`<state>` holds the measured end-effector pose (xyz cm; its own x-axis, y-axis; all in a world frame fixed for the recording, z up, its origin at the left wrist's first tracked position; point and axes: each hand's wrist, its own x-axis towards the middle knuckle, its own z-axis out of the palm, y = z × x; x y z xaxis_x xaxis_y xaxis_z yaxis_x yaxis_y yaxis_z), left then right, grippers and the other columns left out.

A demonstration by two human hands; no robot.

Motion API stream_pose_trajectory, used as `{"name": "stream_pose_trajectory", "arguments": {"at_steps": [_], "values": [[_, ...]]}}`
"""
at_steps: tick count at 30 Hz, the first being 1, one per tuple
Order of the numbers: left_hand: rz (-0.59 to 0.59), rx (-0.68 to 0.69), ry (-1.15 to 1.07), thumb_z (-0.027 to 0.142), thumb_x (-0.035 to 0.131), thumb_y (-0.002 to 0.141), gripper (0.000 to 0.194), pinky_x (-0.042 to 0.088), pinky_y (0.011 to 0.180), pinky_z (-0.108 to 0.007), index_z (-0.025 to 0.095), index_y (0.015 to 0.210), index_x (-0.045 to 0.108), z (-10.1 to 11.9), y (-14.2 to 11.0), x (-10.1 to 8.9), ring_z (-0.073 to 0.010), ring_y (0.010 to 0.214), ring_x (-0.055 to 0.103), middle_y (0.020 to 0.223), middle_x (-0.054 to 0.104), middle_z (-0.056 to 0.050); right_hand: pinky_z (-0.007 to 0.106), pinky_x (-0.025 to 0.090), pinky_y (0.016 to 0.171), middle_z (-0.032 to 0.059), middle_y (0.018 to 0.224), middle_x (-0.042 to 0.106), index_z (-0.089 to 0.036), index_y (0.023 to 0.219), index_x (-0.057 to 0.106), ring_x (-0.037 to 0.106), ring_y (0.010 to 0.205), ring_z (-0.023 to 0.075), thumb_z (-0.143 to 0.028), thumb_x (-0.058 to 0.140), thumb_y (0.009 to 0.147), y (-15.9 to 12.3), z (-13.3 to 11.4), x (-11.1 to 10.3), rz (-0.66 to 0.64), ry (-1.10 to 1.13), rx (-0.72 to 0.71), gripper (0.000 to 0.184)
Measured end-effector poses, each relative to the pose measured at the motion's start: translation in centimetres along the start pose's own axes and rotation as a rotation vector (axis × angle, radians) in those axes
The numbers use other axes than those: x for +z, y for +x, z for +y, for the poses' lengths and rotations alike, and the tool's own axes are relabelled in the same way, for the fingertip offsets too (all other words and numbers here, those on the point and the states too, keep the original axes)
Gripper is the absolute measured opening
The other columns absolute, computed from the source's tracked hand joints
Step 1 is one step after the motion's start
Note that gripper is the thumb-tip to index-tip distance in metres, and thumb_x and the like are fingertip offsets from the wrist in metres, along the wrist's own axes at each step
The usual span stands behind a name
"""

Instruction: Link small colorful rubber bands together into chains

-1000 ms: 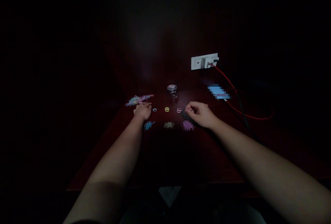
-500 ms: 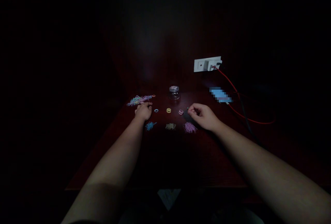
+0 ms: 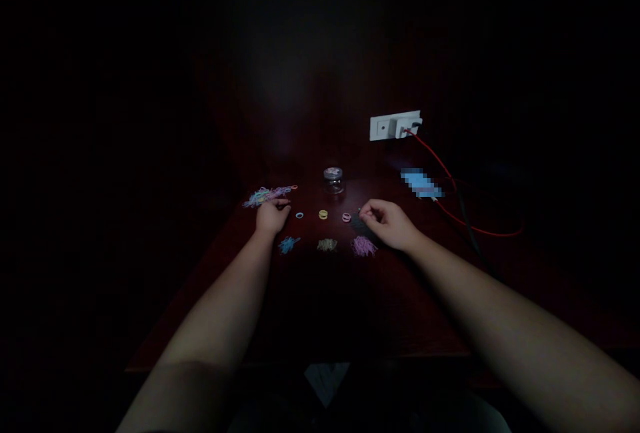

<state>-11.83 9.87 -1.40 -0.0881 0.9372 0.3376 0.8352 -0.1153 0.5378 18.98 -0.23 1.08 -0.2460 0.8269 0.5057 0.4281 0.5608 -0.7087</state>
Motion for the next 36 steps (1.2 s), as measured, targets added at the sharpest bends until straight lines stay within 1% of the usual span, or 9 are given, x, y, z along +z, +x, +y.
{"name": "stream_pose_trajectory", "arguments": {"at_steps": [4,6,10,13,18,21,26,30,36], "values": [[0.152,0.078,-0.341,0.032,0.059,0.081,0.022,0.053,0.081,-0.03,0.015,0.094,0.064,1.3,-1.1,-0.3,-0.0182,0.086,0.067,0.095,0.071,-0.009,0.023,0.035,0.052,-0.0015,0.061,0.05,-0.016,0.073,0.059,0.044,0.055,0.0102,-0.027,0.054,0.079,0.0,-0.5,-0.1,0.011,-0.049,-0.004,0.013],[0.203,0.15,-0.488,0.03,0.061,0.08,0.023,0.053,0.079,-0.029,0.014,0.095,0.059,2.7,-1.9,-0.2,-0.0175,0.087,0.068,0.093,0.071,-0.01,0.023,0.035,0.052,-0.0016,0.061,0.05,-0.015,0.073,0.058,0.044,0.055,0.01,-0.027,0.054,0.079,-0.1,-0.7,-0.1,0.006,-0.046,-0.002,0.013],[0.18,0.311,-0.578,0.027,0.062,0.08,0.025,0.052,0.085,-0.03,0.017,0.101,0.053,6.0,-4.0,0.3,-0.0162,0.093,0.067,0.097,0.07,-0.008,0.022,0.035,0.052,-0.0015,0.061,0.05,-0.015,0.074,0.058,0.043,0.055,0.0097,-0.027,0.054,0.079,-0.1,-0.7,0.2,-0.004,-0.012,-0.004,0.013],[0.151,0.43,-0.596,0.023,0.064,0.079,0.024,0.051,0.087,-0.031,0.017,0.1,0.054,8.3,-5.7,0.3,-0.0166,0.092,0.068,0.091,0.071,-0.006,0.022,0.034,0.051,-0.0013,0.061,0.05,-0.014,0.076,0.058,0.043,0.055,0.0092,-0.027,0.056,0.078,-0.1,-0.6,0.4,-0.009,0.024,0.011,0.014],[0.095,0.562,-0.57,0.022,0.067,0.078,0.026,0.052,0.086,-0.031,0.018,0.101,0.056,10.7,-8.0,-0.4,-0.0161,0.087,0.069,0.088,0.072,-0.003,0.02,0.031,0.047,-0.0027,0.064,0.05,-0.014,0.095,0.062,0.04,0.051,0.0073,-0.027,0.06,0.078,-0.1,-0.9,0.5,-0.041,0.072,-0.018,0.022],[0.027,0.591,-0.574,0.022,0.067,0.078,0.026,0.053,0.084,-0.03,0.019,0.102,0.056,11.5,-8.8,-0.5,-0.0163,0.087,0.07,0.088,0.072,-0.004,0.02,0.033,0.048,-0.0009,0.07,0.053,-0.014,0.103,0.064,0.041,0.053,0.0075,-0.025,0.06,0.079,-0.2,-1.5,0.4,-0.051,0.068,-0.077,0.027],[-0.019,0.595,-0.594,0.022,0.067,0.078,0.026,0.054,0.083,-0.031,0.019,0.102,0.057,11.8,-9.2,-0.2,-0.0169,0.087,0.07,0.089,0.071,-0.004,0.022,0.036,0.053,0.0021,0.072,0.056,-0.014,0.089,0.069,0.047,0.059,0.0094,-0.024,0.059,0.081,-0.1,-1.9,0.3,0.022,0.004,-0.146,0.016],[-0.04,0.613,-0.579,0.022,0.067,0.078,0.024,0.055,0.081,-0.031,0.018,0.1,0.057,11.8,-9.1,0.0,-0.0169,0.086,0.07,0.089,0.071,-0.004,0.021,0.034,0.049,0.0004,0.067,0.054,-0.013,0.088,0.068,0.044,0.055,0.0086,-0.026,0.06,0.081,-0.2,-1.8,0.2,0.029,-0.004,-0.12,0.018],[-0.043,0.631,-0.555,0.02,0.067,0.078,0.023,0.055,0.08,-0.031,0.018,0.1,0.058,11.8,-9.1,0.4,-0.0165,0.083,0.069,0.087,0.07,-0.004,0.021,0.034,0.051,0.0001,0.064,0.054,-0.012,0.082,0.068,0.045,0.056,0.009,-0.026,0.059,0.081,-0.2,-1.8,0.1,0.026,-0.025,-0.127,0.016]]}}
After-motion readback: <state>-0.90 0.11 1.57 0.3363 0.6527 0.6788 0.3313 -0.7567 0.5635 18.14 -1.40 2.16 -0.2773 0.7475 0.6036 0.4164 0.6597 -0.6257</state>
